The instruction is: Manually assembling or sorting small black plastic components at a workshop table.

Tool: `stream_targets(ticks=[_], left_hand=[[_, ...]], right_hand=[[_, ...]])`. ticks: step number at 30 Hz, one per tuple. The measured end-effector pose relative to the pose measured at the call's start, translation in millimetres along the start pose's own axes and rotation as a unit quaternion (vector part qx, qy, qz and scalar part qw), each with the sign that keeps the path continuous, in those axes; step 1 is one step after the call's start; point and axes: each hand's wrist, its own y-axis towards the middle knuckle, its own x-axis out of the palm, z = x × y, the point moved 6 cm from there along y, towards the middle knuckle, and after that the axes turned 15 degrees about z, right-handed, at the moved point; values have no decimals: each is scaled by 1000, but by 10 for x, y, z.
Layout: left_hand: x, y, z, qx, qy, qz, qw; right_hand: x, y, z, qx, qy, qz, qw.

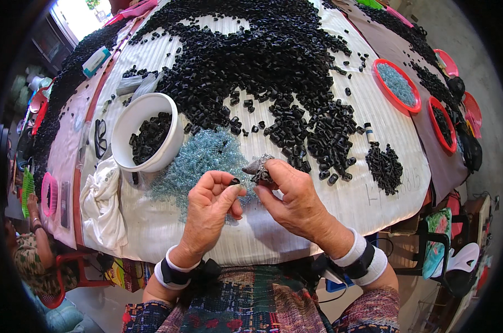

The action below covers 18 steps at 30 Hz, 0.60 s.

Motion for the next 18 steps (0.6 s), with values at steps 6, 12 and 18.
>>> stream_targets(ticks=[6,12,18], left_hand=[[-45,-16,31,38,-35,23,998],[-59,-100,100,55,-12,19,998],[-68,-114,146,167,44,27,985]], right_hand=[[-67,40,-95,-23,34,37,999],[-41,44,-241,-131,-8,30,991],[20,-16,-336,-222,-72,6,972]])
